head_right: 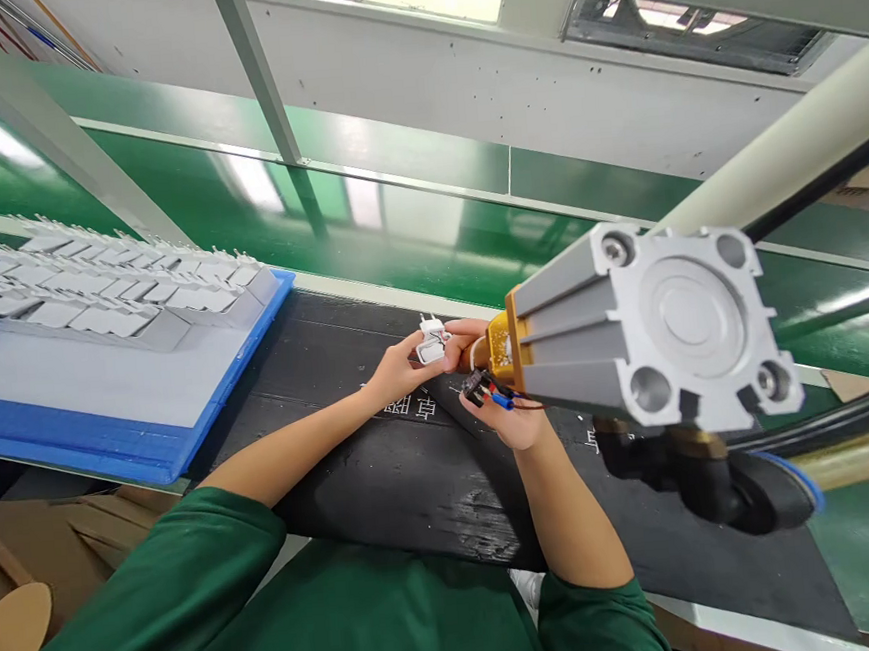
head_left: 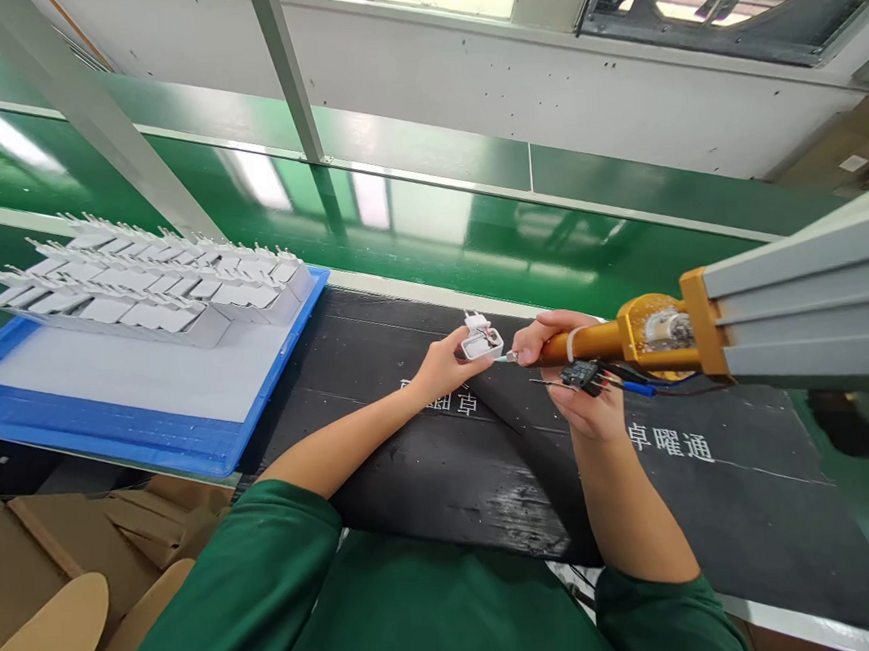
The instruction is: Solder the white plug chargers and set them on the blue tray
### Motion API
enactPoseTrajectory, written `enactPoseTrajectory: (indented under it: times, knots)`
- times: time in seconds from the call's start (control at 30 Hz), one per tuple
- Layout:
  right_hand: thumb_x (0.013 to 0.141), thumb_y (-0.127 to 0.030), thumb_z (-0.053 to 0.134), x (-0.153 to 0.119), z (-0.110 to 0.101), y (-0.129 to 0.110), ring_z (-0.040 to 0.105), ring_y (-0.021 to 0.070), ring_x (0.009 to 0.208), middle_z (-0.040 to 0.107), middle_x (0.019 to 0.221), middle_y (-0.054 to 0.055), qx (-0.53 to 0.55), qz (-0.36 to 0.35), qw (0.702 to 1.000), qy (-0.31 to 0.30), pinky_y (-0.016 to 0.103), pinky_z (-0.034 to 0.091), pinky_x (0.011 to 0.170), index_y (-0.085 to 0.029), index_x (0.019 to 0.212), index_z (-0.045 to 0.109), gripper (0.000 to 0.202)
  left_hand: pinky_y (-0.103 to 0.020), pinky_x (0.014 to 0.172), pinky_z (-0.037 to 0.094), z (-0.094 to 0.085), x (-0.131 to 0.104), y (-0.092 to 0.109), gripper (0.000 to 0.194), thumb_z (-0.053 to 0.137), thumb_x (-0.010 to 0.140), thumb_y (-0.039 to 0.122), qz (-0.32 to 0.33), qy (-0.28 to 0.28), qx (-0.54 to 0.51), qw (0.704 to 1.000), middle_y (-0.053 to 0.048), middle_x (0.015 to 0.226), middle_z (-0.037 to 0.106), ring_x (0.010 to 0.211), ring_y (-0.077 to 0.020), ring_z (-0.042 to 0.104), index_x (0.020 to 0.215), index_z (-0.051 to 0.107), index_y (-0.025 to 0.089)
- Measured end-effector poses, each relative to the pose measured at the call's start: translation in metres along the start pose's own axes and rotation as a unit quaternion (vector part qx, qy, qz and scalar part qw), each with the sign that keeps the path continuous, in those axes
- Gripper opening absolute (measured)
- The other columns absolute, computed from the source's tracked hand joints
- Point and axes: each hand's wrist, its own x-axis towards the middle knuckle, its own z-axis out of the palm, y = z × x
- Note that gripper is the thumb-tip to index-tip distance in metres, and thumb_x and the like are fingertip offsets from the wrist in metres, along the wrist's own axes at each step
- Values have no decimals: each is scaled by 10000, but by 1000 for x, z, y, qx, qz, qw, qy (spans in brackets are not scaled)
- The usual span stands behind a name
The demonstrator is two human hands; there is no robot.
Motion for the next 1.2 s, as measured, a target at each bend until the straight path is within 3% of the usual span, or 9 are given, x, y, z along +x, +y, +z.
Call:
enactPoseTrajectory:
  times: [0.1,0.2,0.4,0.83,1.2]
  knots:
    - [763,-499,708,5,0,-2,538,220,718,576,756,10,22,-34,999,24,472,517,754,-337,1150,613,430,-258,703,527,-15,2,5,474,716,732,431,6,16,-7,1000,-44,910,742,763,-172,663,1114,672,154]
    - [773,-370,729,10,-4,-4,555,202,761,596,806,8,14,-28,999,9,405,505,723,-323,1165,602,414,-238,647,494,-24,1,12,471,702,725,473,7,29,-40,999,-38,859,723,721,-155,625,1062,686,144]
    - [798,-265,687,16,-14,-3,544,186,769,586,841,5,1,-41,999,-12,340,472,636,-353,1226,574,451,-213,567,431,-26,-4,23,422,702,705,478,-1,29,-128,991,-8,736,651,629,-113,539,959,684,141]
    - [797,-327,693,17,-16,-3,544,186,758,584,837,-3,-19,-29,999,3,358,488,671,-367,1205,574,427,-228,577,465,-23,-6,28,445,708,698,475,-38,10,-165,985,-19,766,672,640,-124,578,984,685,136]
    - [793,-323,695,17,-18,0,554,190,770,582,831,3,-19,-31,999,1,354,485,650,-357,1205,577,431,-251,683,509,-27,-1,20,332,718,723,361,-21,16,33,999,-26,875,739,717,-153,650,1000,677,184]
